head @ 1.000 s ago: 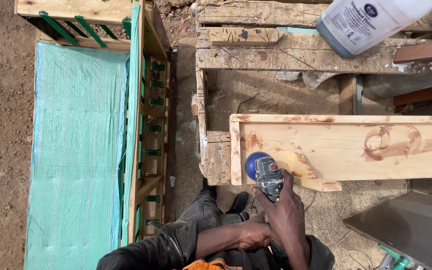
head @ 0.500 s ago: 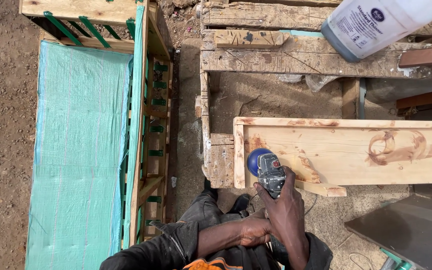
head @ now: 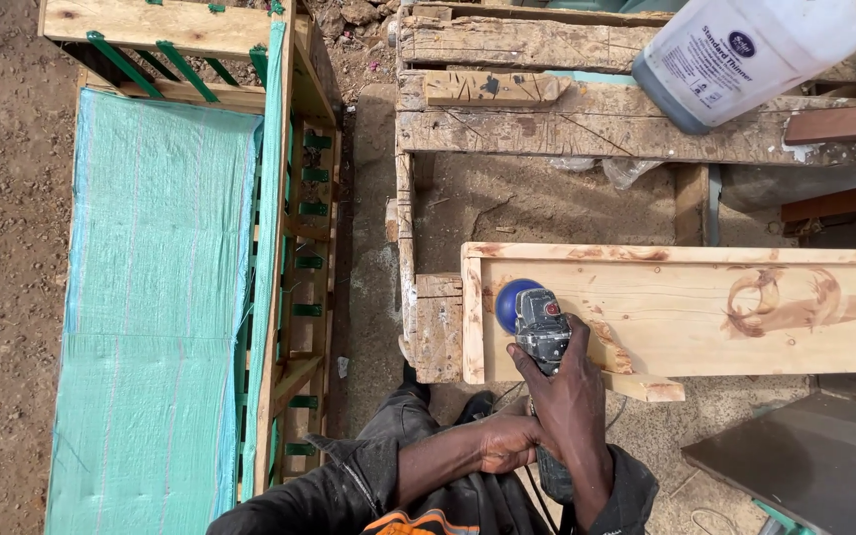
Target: Using a handheld power sander to smooth the surface and edges of a wooden board intended for a shelf.
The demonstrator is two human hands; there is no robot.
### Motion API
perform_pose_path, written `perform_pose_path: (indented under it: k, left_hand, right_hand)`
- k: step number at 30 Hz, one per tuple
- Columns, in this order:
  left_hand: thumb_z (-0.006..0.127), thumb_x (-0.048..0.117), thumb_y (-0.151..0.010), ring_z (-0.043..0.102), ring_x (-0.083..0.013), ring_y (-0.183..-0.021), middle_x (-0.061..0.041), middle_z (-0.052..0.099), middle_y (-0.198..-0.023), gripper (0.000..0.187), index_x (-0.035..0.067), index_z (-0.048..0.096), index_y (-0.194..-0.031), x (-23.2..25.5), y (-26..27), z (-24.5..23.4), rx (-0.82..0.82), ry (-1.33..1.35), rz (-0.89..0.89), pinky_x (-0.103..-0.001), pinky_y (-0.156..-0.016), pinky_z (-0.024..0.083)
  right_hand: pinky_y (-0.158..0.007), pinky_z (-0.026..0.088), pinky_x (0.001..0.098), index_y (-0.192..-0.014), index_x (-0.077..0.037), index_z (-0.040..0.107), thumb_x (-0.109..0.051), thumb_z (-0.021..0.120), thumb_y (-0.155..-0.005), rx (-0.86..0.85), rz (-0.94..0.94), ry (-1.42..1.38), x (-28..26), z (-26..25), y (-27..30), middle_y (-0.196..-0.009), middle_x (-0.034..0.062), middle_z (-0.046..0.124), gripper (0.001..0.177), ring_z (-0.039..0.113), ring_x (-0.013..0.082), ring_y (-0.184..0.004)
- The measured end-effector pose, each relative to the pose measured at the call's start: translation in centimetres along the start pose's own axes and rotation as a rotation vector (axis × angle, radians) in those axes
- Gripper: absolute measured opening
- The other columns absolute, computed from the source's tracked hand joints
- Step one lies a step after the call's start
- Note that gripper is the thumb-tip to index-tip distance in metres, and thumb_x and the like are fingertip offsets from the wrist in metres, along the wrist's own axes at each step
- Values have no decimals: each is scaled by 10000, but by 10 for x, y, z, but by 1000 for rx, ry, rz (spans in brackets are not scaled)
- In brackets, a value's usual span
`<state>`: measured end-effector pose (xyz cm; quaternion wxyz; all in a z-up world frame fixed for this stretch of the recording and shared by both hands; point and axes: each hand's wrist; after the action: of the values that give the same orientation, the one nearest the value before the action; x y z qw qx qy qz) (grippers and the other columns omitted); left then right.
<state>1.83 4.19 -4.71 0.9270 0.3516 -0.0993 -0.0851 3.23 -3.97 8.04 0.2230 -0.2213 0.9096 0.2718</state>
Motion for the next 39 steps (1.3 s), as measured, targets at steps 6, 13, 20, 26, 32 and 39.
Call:
perform_pose_path:
  k: [6,13,20,26,32,39]
  left_hand:
    - [701,-175,-628,719,-289,-1118,-197,617,-1409,1115,177,204,-1562,2,-14,-6,-12,-76,-29,-226,-521,596]
    - [661,-270,-608,746,-334,-988,-244,654,-1282,985,111,317,-1448,-9,-29,-19,-29,68,55,-364,-713,675]
    - [659,-253,-617,755,-328,-968,-215,693,-1228,1016,121,317,-1497,-19,-27,-20,-2,106,43,-376,-680,668]
    - [628,-273,-605,762,-308,-866,-195,740,-950,745,38,482,-1266,-16,-14,-3,-61,58,80,-377,-668,657]
    - [653,-239,-618,763,-285,-939,-195,707,-1194,1056,174,286,-1517,-25,-16,-7,-59,11,30,-357,-666,672]
    - [685,-255,-590,771,-312,-882,-210,740,-1030,874,55,456,-1375,-27,-5,-6,-53,29,22,-382,-655,671]
  right_hand:
    - [-803,585,521,-1466,-167,360,-540,705,-828,-9,-10,-15,-8,-3,-8,-1312,177,672,816,710,404,-1077]
    - [-809,543,558,-1472,-190,347,-539,697,-849,-56,-27,18,-14,-2,-8,-1271,224,668,795,669,461,-1079]
    - [-793,555,537,-1457,-222,374,-489,706,-862,-72,-16,9,-18,-5,-1,-1276,216,667,732,683,426,-1071]
    - [-777,573,525,-1424,-169,369,-510,720,-842,-23,-20,22,-7,-6,1,-1268,184,689,760,718,415,-1022]
    - [-807,598,507,-1452,-156,351,-515,704,-845,-31,5,-2,0,-7,6,-1331,196,657,789,717,398,-1050]
    - [-781,584,515,-1461,-183,357,-505,703,-841,-65,81,-31,-3,-10,14,-1299,175,678,780,727,397,-1036]
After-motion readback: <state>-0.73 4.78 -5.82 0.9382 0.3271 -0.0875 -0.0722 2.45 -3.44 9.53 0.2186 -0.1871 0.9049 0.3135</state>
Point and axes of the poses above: each hand's wrist, its own y-axis away from the middle knuckle, its own z-axis out of the palm, x = y × z
